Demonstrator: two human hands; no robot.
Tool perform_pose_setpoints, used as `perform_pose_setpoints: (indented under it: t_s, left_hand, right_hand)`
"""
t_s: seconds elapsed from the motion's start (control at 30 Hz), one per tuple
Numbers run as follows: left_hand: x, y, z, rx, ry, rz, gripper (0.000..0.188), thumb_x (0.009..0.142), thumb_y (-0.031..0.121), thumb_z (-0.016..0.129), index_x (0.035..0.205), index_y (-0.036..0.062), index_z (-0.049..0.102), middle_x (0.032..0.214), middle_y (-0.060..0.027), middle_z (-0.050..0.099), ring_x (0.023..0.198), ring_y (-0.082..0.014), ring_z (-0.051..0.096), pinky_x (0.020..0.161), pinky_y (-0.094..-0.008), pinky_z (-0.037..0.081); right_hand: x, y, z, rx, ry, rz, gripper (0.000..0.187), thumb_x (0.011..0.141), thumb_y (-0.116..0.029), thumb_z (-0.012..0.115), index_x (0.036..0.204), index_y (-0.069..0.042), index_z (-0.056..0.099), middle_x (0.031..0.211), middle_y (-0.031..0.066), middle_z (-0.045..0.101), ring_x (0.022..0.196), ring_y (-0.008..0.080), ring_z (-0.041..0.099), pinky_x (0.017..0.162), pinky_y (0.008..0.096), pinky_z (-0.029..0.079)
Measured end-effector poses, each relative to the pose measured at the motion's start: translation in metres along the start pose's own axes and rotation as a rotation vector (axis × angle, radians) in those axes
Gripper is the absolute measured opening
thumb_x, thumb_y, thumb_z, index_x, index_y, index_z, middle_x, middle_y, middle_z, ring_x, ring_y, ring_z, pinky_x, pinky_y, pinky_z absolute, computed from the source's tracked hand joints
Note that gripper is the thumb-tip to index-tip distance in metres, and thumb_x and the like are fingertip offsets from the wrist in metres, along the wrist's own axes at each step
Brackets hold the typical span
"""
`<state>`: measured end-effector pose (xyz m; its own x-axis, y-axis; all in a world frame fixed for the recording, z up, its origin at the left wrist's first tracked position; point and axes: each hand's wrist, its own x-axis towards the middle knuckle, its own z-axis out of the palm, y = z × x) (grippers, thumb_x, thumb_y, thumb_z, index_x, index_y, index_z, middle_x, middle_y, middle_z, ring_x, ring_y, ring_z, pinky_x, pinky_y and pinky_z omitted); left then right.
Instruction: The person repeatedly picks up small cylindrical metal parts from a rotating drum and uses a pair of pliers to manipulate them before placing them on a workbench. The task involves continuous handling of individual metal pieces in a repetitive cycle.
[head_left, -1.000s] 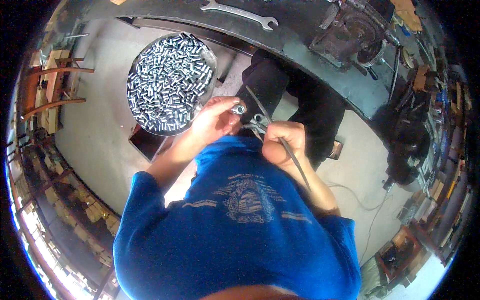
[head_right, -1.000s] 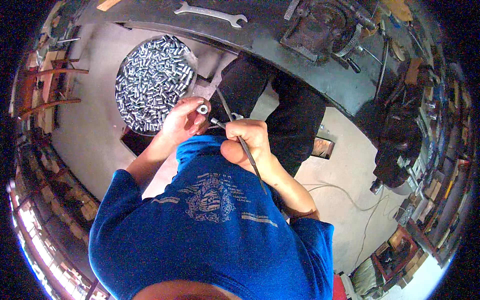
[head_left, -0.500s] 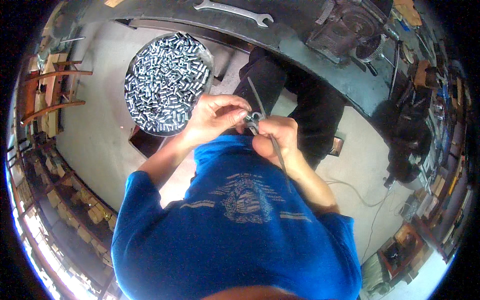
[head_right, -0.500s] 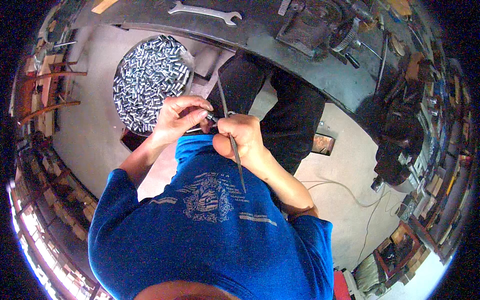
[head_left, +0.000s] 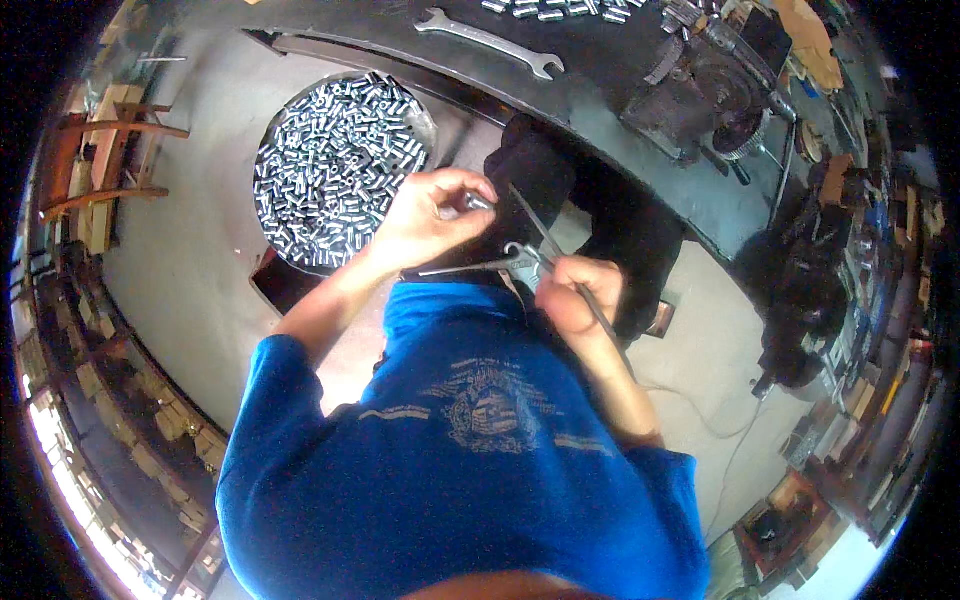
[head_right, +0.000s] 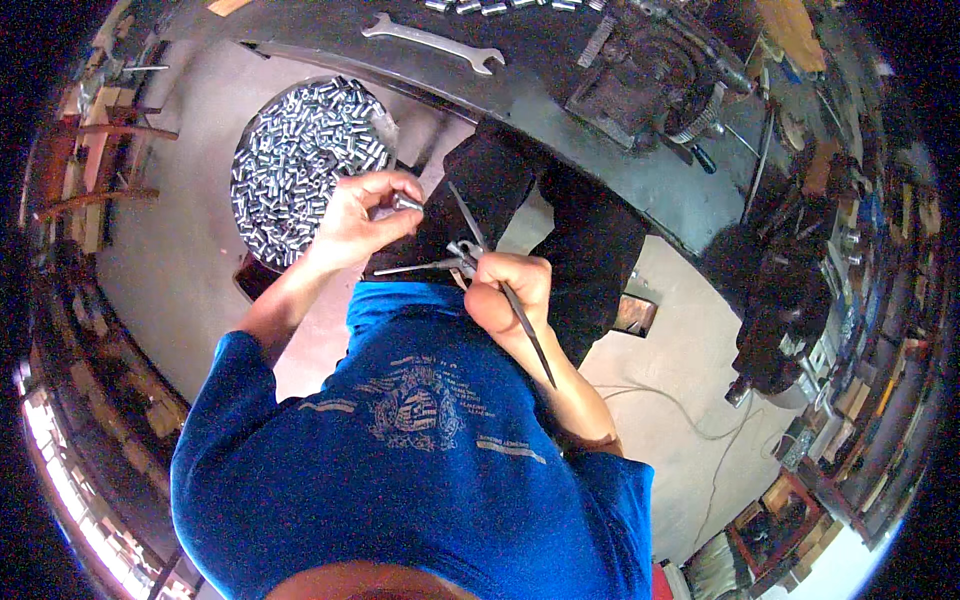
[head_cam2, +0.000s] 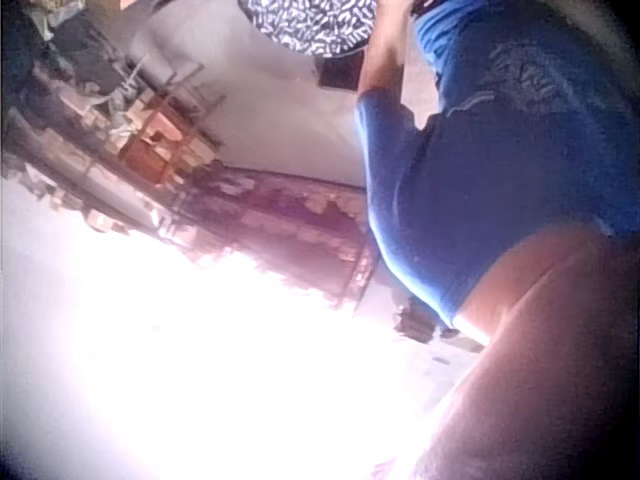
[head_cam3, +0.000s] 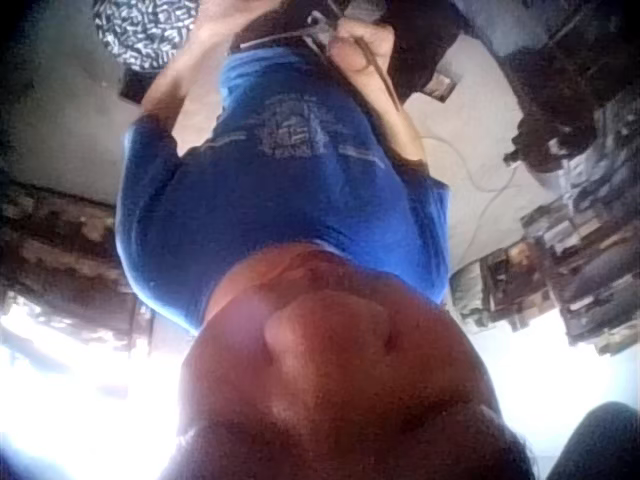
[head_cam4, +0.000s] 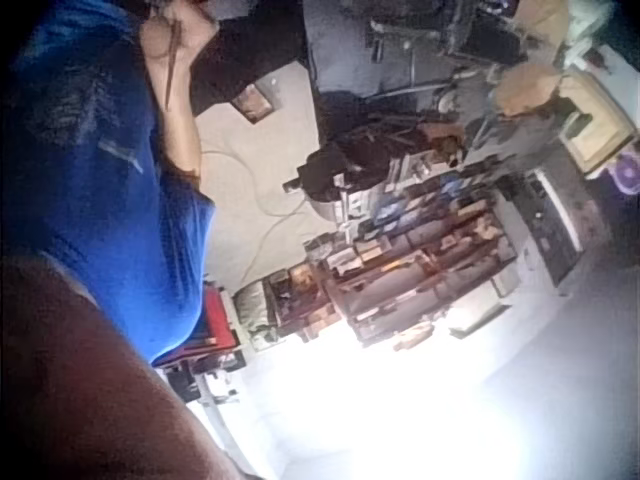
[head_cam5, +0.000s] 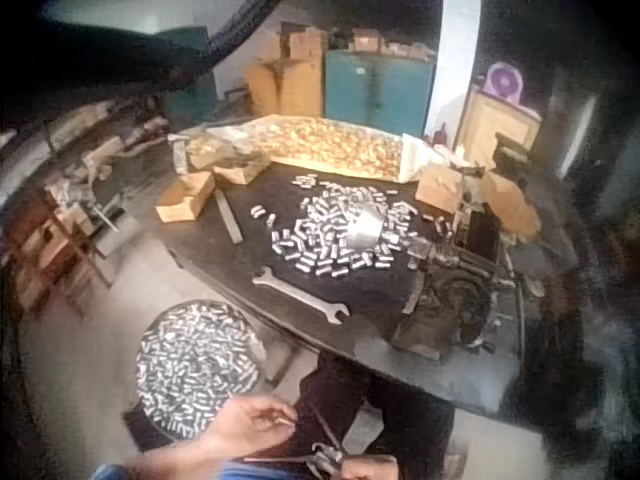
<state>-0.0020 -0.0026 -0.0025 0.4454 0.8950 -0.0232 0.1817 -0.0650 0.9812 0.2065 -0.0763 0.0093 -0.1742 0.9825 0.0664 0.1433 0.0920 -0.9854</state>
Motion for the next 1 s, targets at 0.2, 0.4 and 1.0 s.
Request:
perform_pose_setpoints:
  t_s: [0.2, 0.4, 1.0]
  left_hand:
    - [0.008, -0.018, -0.010, 0.585, 0.179, 0.263, 0.020, 0.062, 0.004, 0.066, 0.081, 0.0061, 0.062, 0.068, -0.0074, 0.055, 0.058, -0.0225, 0.059, 0.051, -0.0307, 0.046]
    - [0.009, -0.016, -0.009, 0.616, 0.150, 0.362, 0.022, 0.059, 0.006, 0.068, 0.080, 0.0067, 0.061, 0.070, -0.0070, 0.053, 0.056, -0.0244, 0.057, 0.050, -0.0332, 0.046]
    - [0.014, -0.025, -0.024, 0.629, 0.137, 0.295, 0.016, 0.065, 0.008, 0.065, 0.080, 0.0071, 0.063, 0.063, -0.0082, 0.053, 0.051, -0.0220, 0.056, 0.046, -0.0327, 0.044]
  right_hand:
    - [-0.005, -0.016, 0.000, 0.086, -0.196, -0.305, 0.044, 0.080, -0.029, 0.062, 0.049, -0.008, 0.038, 0.052, 0.0063, 0.052, 0.043, 0.0173, 0.051, 0.039, 0.0273, 0.035]
    - [-0.004, -0.025, 0.005, 0.072, -0.156, -0.211, 0.026, 0.066, -0.004, 0.054, 0.049, -0.005, 0.035, 0.050, 0.0079, 0.052, 0.042, 0.0177, 0.051, 0.039, 0.0272, 0.035]
    - [0.008, -0.018, -0.005, -0.063, -0.137, -0.146, 0.019, 0.059, -0.004, 0.055, 0.048, -0.004, 0.040, 0.046, 0.0053, 0.040, 0.040, 0.0154, 0.041, 0.039, 0.0296, 0.028]
